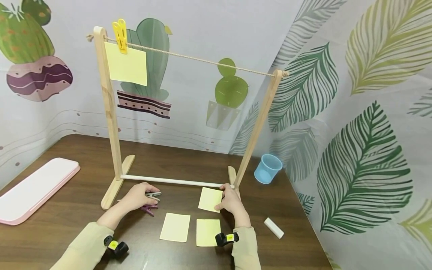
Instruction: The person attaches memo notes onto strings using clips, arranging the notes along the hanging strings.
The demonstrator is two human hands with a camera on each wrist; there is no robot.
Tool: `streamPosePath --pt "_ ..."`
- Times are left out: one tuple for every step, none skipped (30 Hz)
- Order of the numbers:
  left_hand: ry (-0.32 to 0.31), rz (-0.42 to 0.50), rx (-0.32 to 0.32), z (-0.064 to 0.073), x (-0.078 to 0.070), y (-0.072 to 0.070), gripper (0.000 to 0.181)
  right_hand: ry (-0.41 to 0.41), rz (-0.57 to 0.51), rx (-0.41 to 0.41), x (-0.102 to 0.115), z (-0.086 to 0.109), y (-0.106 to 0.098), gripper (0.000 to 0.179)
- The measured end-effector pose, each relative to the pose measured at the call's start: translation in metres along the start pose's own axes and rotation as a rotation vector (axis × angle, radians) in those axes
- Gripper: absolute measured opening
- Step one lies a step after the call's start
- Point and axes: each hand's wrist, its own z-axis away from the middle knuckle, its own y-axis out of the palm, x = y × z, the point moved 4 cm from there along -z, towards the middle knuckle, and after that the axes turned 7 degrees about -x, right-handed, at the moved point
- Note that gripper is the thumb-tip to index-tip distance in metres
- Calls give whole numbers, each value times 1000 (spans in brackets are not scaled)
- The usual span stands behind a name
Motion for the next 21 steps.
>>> streamPosePath --pt "-1 2 -3 0 0 0 32 4 -7 0 0 0 0 69" --pt "-4 3 -5 0 0 0 32 8 -12 2 -1 -1 1 70" --pt "-7 2 -7 0 0 0 32 11 -11 3 -2 -1 1 71" --pt "-9 -1 -10 0 0 0 31 17 -16 10 -3 -1 2 71" --pt "-15 -3 -14 -1 1 1 31 22 -20 17 -4 -2 2 72" --pt "-21 -5 -17 -1 1 1 31 26 -22 24 -5 -2 2 70" --pt "-26 -8 -20 -1 1 1 31 24 -24 34 -6 -2 3 70" --pt "-29 -10 -21 -1 1 2 31 24 -33 47 -7 -2 3 65" --pt "-31 -11 -22 -1 1 2 30 22 -42 61 -8 -2 3 60" --pt "-34 -13 -24 -1 2 2 30 17 -57 76 -8 -2 3 55" --pt "-38 -12 -25 -1 2 2 30 10 -64 87 -8 -2 4 49" --pt "-37 -14 -25 0 2 2 29 -1 -70 96 -8 -2 4 43" --pt "-36 -15 -26 0 2 2 29 -13 -76 104 -8 -2 4 38" --pt "-32 -15 -26 0 2 2 29 -17 -86 110 -8 -2 4 33" --pt "-29 -16 -28 0 1 2 29 -24 -88 112 -8 -2 3 31" --pt "-25 -17 -30 0 1 2 29 -29 -86 111 -7 -2 3 29" --pt "-24 -18 -31 0 1 2 29 -30 -82 109 -8 -2 3 27" --pt "-21 -20 -33 0 1 2 28 -32 -80 106 -7 -2 3 26" --pt "-18 -23 -34 0 1 2 28 -29 -83 105 -8 -2 3 25" --pt "-16 -25 -36 0 1 2 28 -24 -85 106 -8 -2 3 24" --pt "-15 -28 -38 0 1 2 27 -18 -86 108 -8 -2 3 22"
